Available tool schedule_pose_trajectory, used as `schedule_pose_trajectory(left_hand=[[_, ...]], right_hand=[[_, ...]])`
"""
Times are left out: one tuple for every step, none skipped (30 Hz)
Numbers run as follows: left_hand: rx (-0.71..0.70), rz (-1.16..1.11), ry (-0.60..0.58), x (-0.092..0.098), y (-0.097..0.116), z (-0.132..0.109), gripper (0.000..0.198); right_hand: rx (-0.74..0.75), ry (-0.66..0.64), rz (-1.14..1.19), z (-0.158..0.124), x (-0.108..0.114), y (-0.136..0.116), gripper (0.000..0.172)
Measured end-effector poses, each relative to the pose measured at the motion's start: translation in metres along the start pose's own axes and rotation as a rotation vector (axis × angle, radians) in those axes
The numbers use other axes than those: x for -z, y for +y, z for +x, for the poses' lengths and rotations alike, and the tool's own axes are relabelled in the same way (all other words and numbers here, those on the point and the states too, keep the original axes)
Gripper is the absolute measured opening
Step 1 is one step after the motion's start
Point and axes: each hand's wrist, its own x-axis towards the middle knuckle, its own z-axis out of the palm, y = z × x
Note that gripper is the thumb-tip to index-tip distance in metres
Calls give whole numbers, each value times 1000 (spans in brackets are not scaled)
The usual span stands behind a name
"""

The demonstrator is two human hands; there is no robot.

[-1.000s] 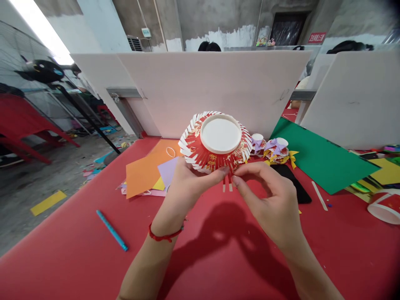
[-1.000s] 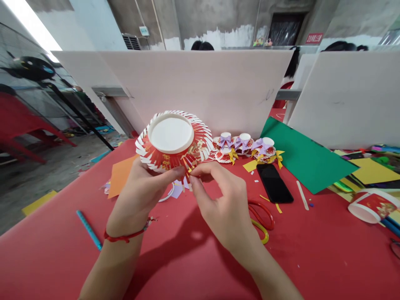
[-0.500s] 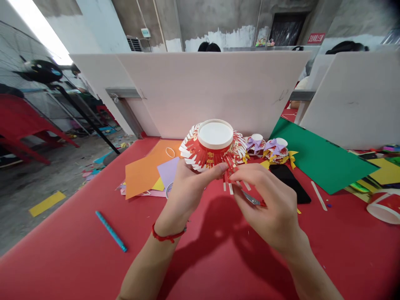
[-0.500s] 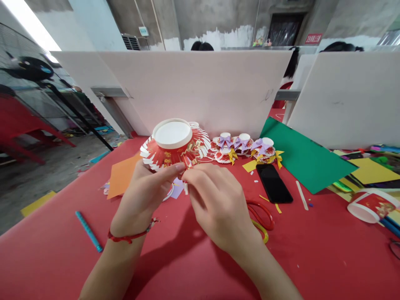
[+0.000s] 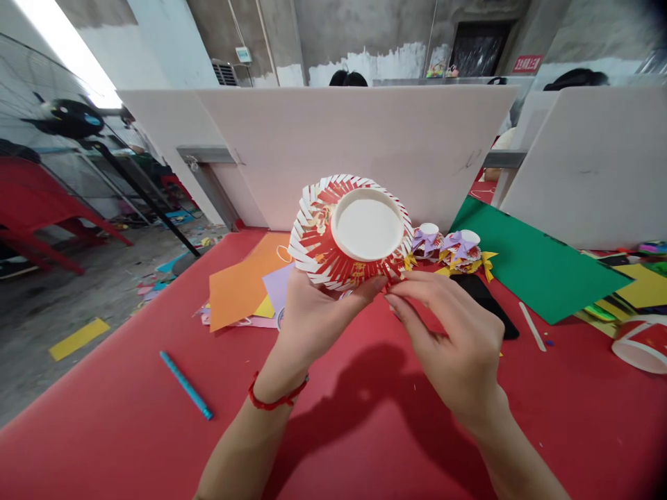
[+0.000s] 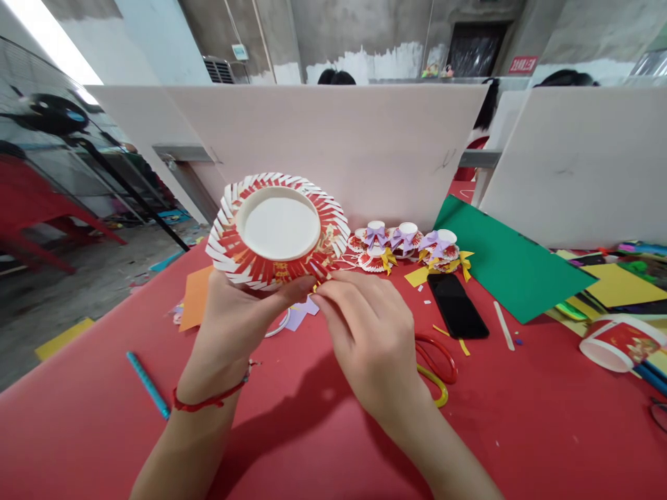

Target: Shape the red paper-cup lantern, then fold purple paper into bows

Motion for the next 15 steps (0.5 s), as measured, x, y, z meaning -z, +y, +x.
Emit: schedule_pose_trajectory(left_hand=[[-3,9,-12,0,2,0,27],[-3,11,-28,1,4,-1,26],[0,5,-45,1,5,-1,26],[7,-10,-63,1,6,-1,25],[17,-31,-82,1,7,-1,25],[26,-53,-103,2,7,-1,24],[35,-72,-128,3,8,-1,22],[47,-90,-157,4,7,-1,17],[59,-108,-188,5,7,-1,12],[72,-129,-217,6,7,-1,9],[84,-154,-242,7,6,-1,8],[94,-179,-262,8,6,-1,9],[98,-200,-271,8,5,-1,12],[96,-213,-273,8,5,-1,16],[87,-215,-271,8,4,-1,17]], right_hand=[[-58,0,54,0,-1,-1,15],[-127,4,115,0,-1,-2,16],[-202,11,177,0,-2,-3,17],[-275,18,234,0,-2,-3,16],[-340,27,283,0,-3,-4,16],[-392,37,326,0,-3,-4,16],[-431,46,366,1,-3,-5,16],[-459,54,400,1,-2,-5,16],[-480,63,430,2,-2,-6,17],[-497,79,454,3,-1,-6,17],[-507,102,471,3,-1,-6,17],[-511,127,479,3,0,-6,18],[-508,152,482,3,0,-7,18],[-499,172,484,3,1,-7,18],[-487,187,486,3,1,-7,19]])
